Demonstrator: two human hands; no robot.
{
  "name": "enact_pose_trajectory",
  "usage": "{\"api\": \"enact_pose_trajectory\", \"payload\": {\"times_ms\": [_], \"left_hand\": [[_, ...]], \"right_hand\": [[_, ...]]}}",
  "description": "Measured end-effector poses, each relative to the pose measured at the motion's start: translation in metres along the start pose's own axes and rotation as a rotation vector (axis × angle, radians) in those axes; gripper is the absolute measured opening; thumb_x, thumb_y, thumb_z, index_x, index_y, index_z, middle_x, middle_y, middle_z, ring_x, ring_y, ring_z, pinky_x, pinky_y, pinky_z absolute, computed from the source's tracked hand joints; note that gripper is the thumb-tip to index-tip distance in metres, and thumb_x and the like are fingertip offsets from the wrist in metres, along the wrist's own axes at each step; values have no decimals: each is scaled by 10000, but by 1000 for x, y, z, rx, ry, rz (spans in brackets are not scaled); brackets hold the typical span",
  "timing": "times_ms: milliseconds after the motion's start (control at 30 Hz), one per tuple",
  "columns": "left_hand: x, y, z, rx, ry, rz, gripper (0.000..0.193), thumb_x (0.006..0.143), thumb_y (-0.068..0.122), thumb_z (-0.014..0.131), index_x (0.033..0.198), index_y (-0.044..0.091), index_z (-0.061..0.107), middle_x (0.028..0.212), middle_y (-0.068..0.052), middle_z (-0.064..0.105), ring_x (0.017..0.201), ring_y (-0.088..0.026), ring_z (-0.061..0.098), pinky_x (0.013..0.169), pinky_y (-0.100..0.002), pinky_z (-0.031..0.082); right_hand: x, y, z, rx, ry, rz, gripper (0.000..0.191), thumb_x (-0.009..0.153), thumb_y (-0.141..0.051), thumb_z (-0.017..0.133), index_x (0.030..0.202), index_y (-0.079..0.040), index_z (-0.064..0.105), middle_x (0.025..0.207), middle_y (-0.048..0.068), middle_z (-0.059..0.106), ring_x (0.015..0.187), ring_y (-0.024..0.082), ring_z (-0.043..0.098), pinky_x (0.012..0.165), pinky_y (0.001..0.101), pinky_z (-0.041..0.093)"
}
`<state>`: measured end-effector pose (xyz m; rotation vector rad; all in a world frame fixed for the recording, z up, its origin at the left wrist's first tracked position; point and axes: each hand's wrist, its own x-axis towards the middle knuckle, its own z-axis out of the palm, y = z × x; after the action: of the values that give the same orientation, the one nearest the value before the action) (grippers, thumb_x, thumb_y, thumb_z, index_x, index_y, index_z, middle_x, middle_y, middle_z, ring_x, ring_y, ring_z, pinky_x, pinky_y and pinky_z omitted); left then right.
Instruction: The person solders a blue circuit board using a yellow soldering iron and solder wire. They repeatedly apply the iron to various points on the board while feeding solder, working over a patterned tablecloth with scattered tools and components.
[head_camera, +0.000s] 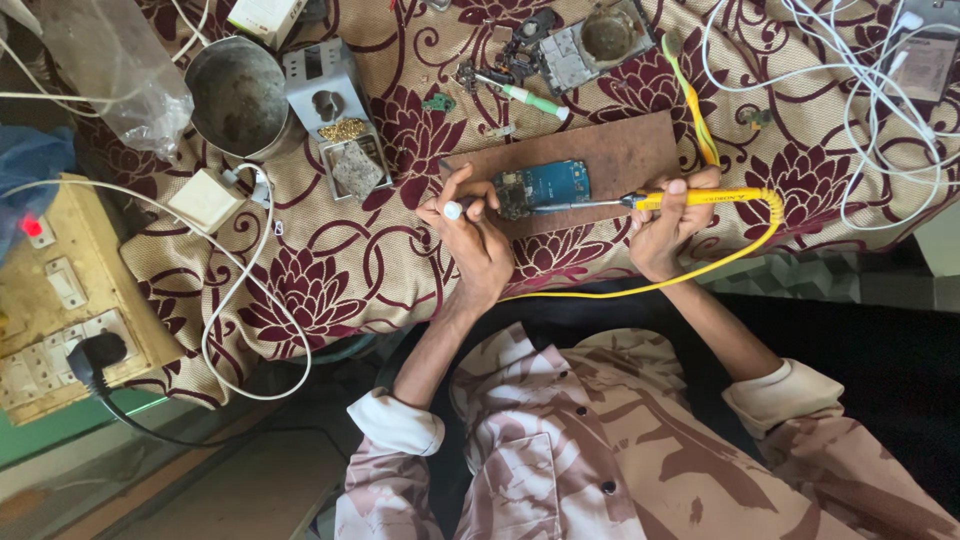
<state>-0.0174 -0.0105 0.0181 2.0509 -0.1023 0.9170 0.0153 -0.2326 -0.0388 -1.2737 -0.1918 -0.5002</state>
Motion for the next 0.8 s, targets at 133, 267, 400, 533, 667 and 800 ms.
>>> {"api": "enact_pose_trajectory", "payload": {"times_ms": [133, 267, 400, 533, 667, 800], "left_hand": [[2, 1, -1, 3, 3, 1, 305, 1124, 35, 334, 1419, 9, 409, 860, -44, 597, 854, -169, 466, 1036, -442, 238], [2, 2, -2, -19, 4, 4, 299, 1117, 50, 350, 1406, 15, 419, 862, -46, 612, 831, -159, 464, 1004, -417, 248], [3, 4, -2, -22, 0, -11, 301, 1121, 52, 342, 1410, 15, 415, 868, -39, 605, 836, -155, 467, 1012, -421, 248], [4, 6, -2, -16, 1, -24, 304, 1115, 61, 352, 1407, 13, 423, 875, -42, 605, 843, -158, 473, 1013, -419, 251], [4, 5, -3, -15, 9, -25, 304, 1118, 57, 348, 1407, 7, 429, 882, -45, 600, 859, -163, 480, 1029, -424, 250], [4, 3, -2, -14, 2, -17, 304, 1120, 57, 339, 1405, 5, 432, 887, -47, 609, 875, -166, 483, 1028, -419, 247]], "right_hand": [[0, -1, 0, 7, -2, 10, 232, 1166, -233, 474, 1060, -91, 324, 842, 56, 446, 500, 69, 412, 431, 220, 398], [0, -3, -1, -7, -18, 18, 229, 1163, -240, 465, 1058, -97, 320, 826, 64, 463, 483, 69, 415, 430, 216, 389], [0, -3, 0, 12, 6, 34, 229, 1162, -236, 474, 1065, -97, 320, 808, 60, 454, 488, 74, 413, 426, 217, 385], [1, -2, 0, 26, -2, 29, 236, 1164, -241, 476, 1064, -102, 314, 800, 56, 449, 487, 73, 411, 427, 218, 383], [2, -2, 1, 34, -2, 22, 249, 1163, -245, 486, 1052, -103, 313, 830, 63, 448, 495, 72, 409, 429, 224, 390], [2, -2, 2, 23, 1, 10, 245, 1169, -242, 481, 1049, -101, 322, 813, 55, 445, 492, 74, 412, 431, 224, 388]]}}
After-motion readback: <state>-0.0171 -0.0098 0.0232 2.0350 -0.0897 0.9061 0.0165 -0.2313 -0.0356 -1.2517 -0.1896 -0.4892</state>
